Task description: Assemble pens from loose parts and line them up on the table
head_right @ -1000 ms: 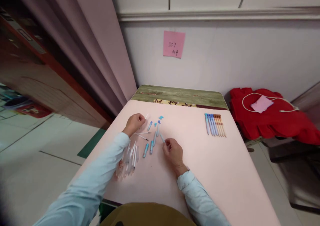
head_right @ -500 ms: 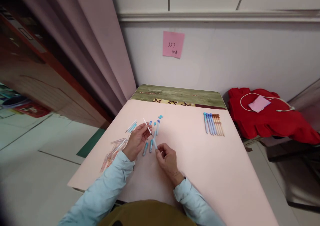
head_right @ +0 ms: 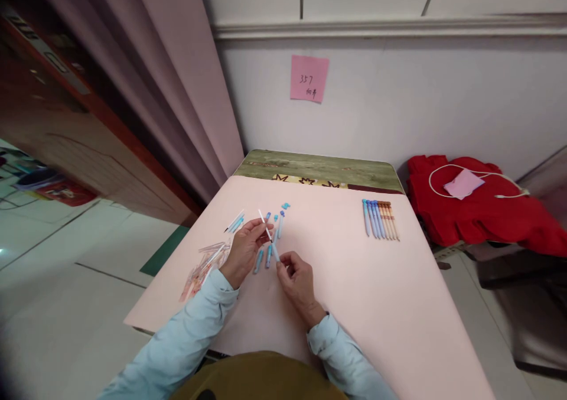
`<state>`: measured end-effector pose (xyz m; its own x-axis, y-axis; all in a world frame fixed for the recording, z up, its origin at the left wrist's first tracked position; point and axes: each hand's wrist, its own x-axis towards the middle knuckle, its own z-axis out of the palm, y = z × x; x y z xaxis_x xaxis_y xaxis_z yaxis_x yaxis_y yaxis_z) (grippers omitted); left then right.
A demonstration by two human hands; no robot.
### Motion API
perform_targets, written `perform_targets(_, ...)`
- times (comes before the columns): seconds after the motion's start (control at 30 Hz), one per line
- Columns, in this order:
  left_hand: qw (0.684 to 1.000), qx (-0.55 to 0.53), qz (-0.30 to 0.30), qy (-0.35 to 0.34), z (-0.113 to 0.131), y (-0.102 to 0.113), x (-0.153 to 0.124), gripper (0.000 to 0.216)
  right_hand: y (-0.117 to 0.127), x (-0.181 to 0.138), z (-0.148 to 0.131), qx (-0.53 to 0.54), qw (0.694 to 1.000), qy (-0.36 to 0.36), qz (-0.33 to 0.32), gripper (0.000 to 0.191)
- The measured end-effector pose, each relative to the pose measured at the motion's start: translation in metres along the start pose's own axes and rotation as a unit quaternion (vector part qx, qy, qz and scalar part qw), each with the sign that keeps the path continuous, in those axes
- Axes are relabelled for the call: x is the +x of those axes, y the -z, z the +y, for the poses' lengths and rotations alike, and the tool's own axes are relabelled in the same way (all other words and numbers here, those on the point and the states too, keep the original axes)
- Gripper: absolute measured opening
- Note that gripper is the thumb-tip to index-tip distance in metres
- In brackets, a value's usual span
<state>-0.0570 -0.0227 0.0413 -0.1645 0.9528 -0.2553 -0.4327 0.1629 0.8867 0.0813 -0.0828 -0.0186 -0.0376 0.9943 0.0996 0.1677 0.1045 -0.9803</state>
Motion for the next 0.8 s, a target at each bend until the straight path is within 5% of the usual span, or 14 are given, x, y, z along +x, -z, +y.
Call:
perform_targets(0.37,0.988,0.127,-0.067,-0.048,-0.002,0.002,-0.031,0.031,0.013,0.004,0.004,-0.002,1.000,0.008,0.020,0.020)
perform_targets(0.63,0.988,0.141,0.018,-0.054,0.019,0.035,-0.031,0.044,0.021,0.012,0.009,-0.012,0.997,-0.015,0.074,0.026)
perform_targets(0.8,0.981,0.152,0.086,-0.083,0.031,0.062,-0.031,0.036,0.034,0.027,0.009,-0.146,0.987,-0.042,0.056,0.024)
